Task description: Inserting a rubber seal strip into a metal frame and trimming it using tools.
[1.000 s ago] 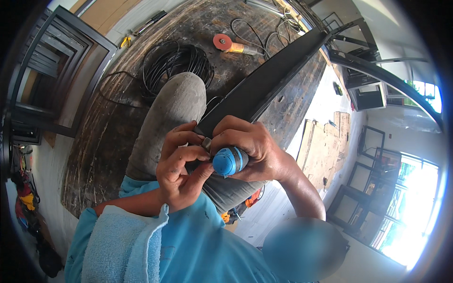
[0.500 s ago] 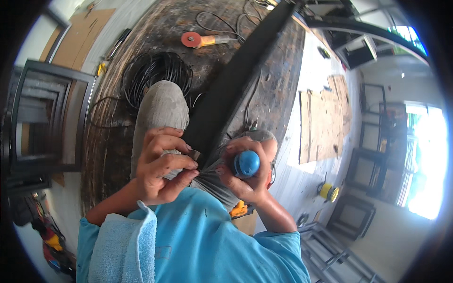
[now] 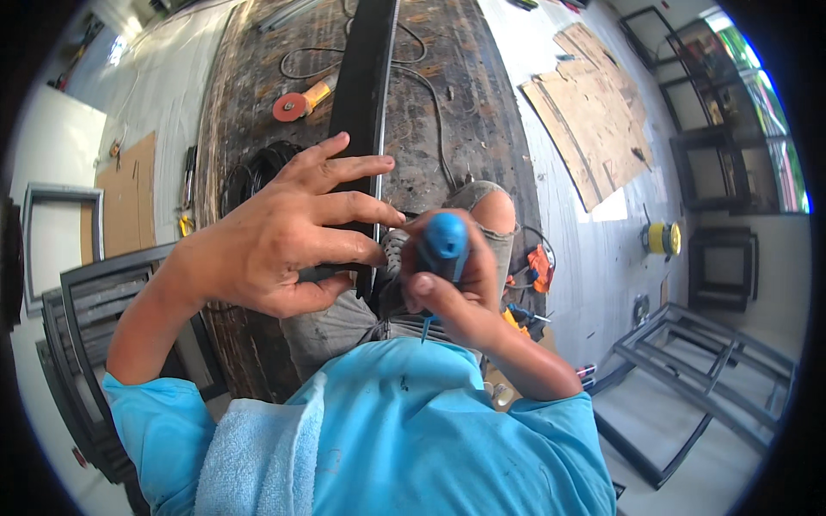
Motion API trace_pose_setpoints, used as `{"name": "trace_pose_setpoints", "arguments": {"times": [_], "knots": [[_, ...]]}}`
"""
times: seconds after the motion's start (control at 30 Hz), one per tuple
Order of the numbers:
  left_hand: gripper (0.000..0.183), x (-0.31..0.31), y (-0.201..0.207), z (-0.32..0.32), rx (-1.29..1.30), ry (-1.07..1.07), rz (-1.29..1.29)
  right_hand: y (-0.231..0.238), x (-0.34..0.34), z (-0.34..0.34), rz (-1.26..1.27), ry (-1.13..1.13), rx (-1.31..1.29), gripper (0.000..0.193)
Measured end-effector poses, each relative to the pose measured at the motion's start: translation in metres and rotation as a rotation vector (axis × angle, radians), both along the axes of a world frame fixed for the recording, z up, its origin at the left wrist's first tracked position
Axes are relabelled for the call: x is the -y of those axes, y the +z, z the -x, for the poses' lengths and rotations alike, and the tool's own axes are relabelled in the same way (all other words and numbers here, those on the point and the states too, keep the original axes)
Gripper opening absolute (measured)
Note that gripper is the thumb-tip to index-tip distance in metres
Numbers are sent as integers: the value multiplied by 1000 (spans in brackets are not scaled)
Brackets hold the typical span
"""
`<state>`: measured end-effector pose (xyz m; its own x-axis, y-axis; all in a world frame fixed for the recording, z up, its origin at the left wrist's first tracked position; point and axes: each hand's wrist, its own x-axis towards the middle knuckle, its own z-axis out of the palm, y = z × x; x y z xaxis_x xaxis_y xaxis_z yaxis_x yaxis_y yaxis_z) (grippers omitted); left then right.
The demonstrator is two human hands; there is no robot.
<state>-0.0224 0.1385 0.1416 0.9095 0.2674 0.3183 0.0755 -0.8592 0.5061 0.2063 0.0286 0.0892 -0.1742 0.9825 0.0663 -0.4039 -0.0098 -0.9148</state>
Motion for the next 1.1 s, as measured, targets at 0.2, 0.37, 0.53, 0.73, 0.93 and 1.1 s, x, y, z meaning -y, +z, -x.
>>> {"name": "trace_pose_setpoints", "arguments": {"times": [0.2,0.37,0.53,0.73,0.93,1.1], "knots": [[21,-31,4,-34,-143,-297,185,60,35,-20,-497,-404,-152,56],[20,-28,-3,-59,-158,-364,210,108,49,-26,-847,-385,-102,39],[18,-4,-25,-72,37,-254,169,101,40,-21,-965,-257,0,40],[19,8,-34,-78,177,-170,171,102,32,-40,-942,80,157,46],[19,7,-34,-78,188,-177,171,106,27,-39,-947,178,147,42],[19,4,-34,-81,179,-219,165,117,17,-39,-908,276,182,43]]}}
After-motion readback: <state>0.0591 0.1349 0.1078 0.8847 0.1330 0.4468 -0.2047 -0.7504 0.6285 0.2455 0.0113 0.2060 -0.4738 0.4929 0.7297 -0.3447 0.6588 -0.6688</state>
